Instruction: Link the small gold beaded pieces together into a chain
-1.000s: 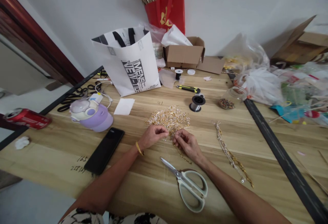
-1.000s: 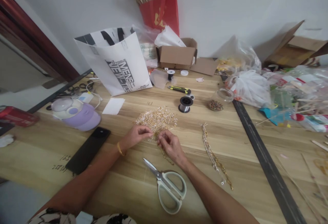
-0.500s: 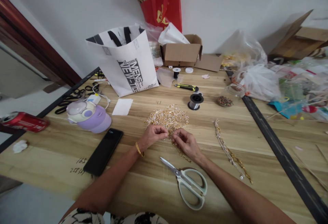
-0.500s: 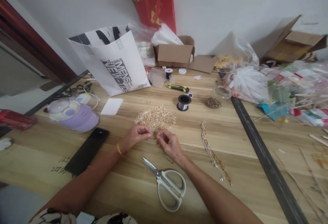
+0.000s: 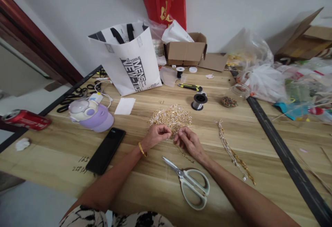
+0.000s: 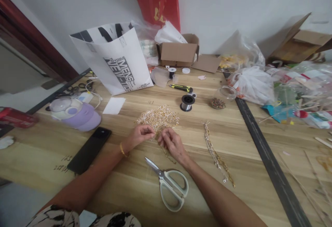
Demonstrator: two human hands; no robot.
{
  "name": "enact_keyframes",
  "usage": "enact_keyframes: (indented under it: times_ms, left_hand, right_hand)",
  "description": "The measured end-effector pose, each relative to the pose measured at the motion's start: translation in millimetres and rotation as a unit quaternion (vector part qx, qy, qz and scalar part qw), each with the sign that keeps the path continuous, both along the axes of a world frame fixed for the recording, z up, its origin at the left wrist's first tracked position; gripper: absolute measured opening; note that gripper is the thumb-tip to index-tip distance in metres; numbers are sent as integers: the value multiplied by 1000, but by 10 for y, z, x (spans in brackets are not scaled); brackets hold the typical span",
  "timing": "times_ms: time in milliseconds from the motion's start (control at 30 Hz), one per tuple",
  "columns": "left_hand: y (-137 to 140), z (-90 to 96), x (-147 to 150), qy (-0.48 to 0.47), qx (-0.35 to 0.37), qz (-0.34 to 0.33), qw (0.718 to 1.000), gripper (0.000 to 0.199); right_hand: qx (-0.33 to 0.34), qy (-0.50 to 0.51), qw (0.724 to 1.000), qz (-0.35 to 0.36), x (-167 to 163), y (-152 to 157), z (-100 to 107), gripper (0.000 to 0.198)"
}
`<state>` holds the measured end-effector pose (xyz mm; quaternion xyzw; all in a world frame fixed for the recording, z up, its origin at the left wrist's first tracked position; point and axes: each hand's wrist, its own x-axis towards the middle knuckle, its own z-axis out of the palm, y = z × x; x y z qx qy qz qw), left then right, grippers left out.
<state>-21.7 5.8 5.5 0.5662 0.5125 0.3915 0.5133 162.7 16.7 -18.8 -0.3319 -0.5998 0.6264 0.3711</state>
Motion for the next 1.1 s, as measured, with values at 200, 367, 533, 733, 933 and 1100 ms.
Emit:
enact_keyframes:
  times_ms: [200, 367, 533, 733, 933, 1100]
  left_hand:
    - [-1, -12, 2, -3, 6, 1, 1000, 15]
    - [-16, 20, 15, -34, -23, 11, 999, 18]
    - [-53, 63, 53, -92, -69, 33, 993, 20]
    - [-65, 30, 97, -161, -129, 31, 978, 26]
    - [-55, 19, 113, -207, -176, 38, 962, 30]
    - [-53, 11, 121, -221, -200, 38, 954, 31]
  right_hand:
    - [4, -7, 1000, -5, -6, -6, 21, 35]
    - [21, -10, 1000, -14, -6, -37, -5, 31]
    - [83, -27, 996, -35, 6, -85, -46, 25]
    - [153, -77, 984, -44, 31, -102, -32, 22]
    - [215, -107, 970, -39, 42, -108, -2, 16]
    - [231, -115, 965, -44, 39, -110, -29, 11]
